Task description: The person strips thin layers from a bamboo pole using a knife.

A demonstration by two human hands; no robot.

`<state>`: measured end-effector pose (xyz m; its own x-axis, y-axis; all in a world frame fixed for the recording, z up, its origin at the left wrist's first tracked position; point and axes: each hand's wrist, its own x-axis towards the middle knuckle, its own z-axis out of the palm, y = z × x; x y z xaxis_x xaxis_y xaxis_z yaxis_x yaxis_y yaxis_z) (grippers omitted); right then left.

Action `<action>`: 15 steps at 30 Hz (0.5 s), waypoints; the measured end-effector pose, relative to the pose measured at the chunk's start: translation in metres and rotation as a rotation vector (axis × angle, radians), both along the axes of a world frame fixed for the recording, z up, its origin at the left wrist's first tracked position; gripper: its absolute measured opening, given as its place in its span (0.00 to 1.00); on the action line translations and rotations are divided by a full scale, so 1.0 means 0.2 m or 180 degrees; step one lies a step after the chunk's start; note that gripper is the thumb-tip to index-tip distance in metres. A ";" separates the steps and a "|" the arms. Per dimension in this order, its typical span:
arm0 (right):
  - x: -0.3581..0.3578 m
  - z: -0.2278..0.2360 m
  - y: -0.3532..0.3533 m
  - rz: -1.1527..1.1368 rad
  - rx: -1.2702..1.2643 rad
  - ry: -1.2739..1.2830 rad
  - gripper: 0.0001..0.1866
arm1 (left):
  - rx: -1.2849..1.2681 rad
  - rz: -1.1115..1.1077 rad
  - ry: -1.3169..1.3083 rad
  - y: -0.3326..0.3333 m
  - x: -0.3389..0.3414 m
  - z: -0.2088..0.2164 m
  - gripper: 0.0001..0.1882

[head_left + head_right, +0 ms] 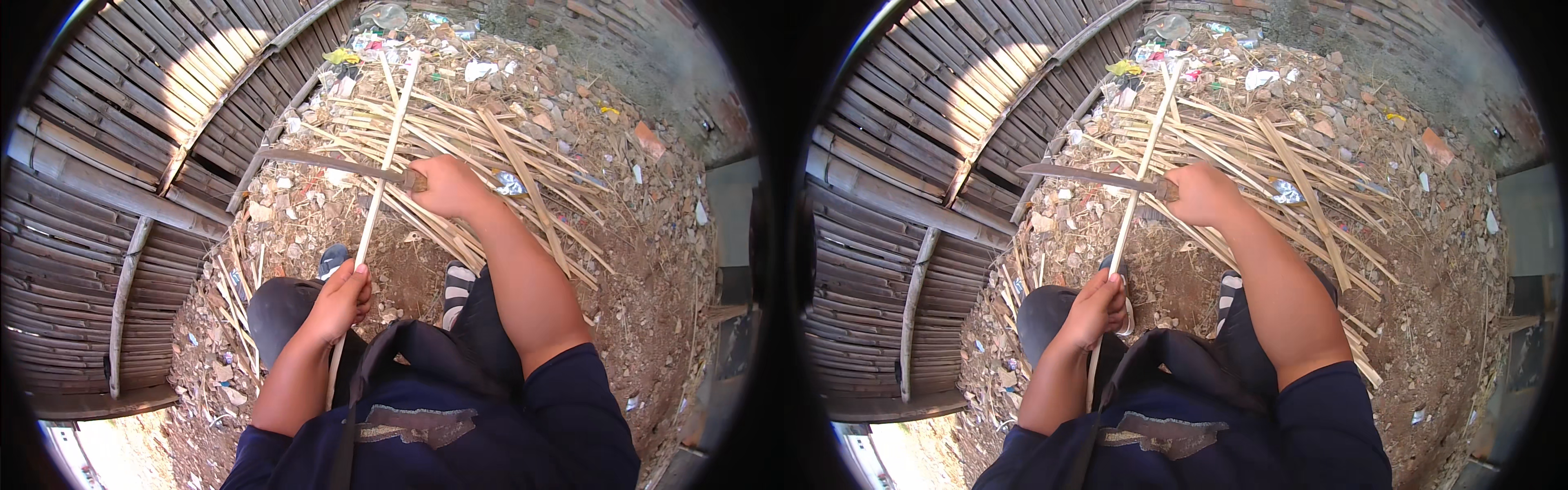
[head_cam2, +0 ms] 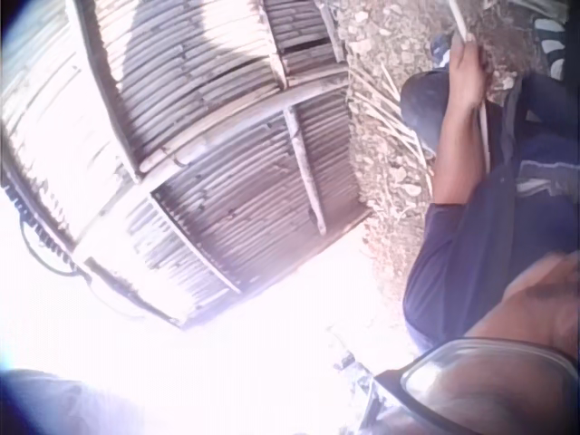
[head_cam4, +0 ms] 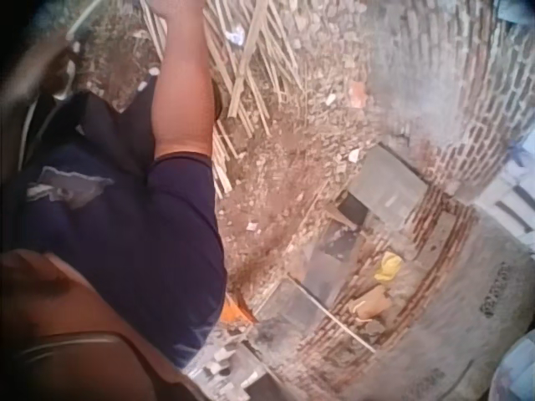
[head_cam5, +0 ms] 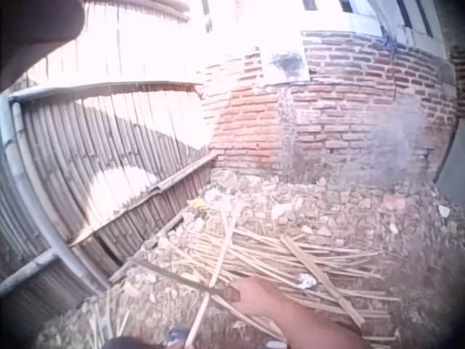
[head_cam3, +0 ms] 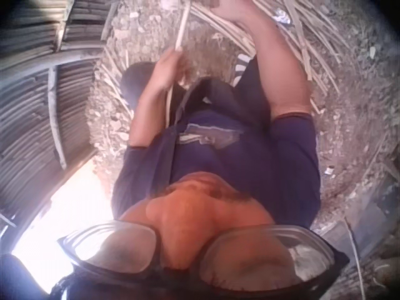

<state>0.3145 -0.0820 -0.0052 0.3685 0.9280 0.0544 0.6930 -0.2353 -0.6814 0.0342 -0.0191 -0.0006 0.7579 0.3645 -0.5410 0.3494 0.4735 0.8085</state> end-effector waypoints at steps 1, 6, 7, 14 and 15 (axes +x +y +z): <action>-0.04 0.03 0.00 -0.0114 -0.0065 -0.0255 0.10 | -0.0014 0.0051 -0.0050 0.00 -0.01 0.00 0.14; 0.01 0.00 0.00 0.0370 0.0281 -0.1156 0.10 | -0.0159 -0.0032 -0.0210 -0.02 -0.05 0.00 0.16; 0.14 -0.08 0.01 -0.0442 0.0454 -0.0272 0.11 | -0.0184 -0.0076 -0.0203 -0.06 -0.03 0.00 0.16; 0.17 0.07 -0.09 -0.0628 0.0443 0.0004 0.13 | -0.0146 -0.0102 -0.0278 -0.03 -0.03 0.01 0.16; 0.11 0.11 -0.10 -0.0436 0.0569 -0.0164 0.11 | -0.0148 -0.0122 -0.0204 -0.03 -0.03 0.01 0.16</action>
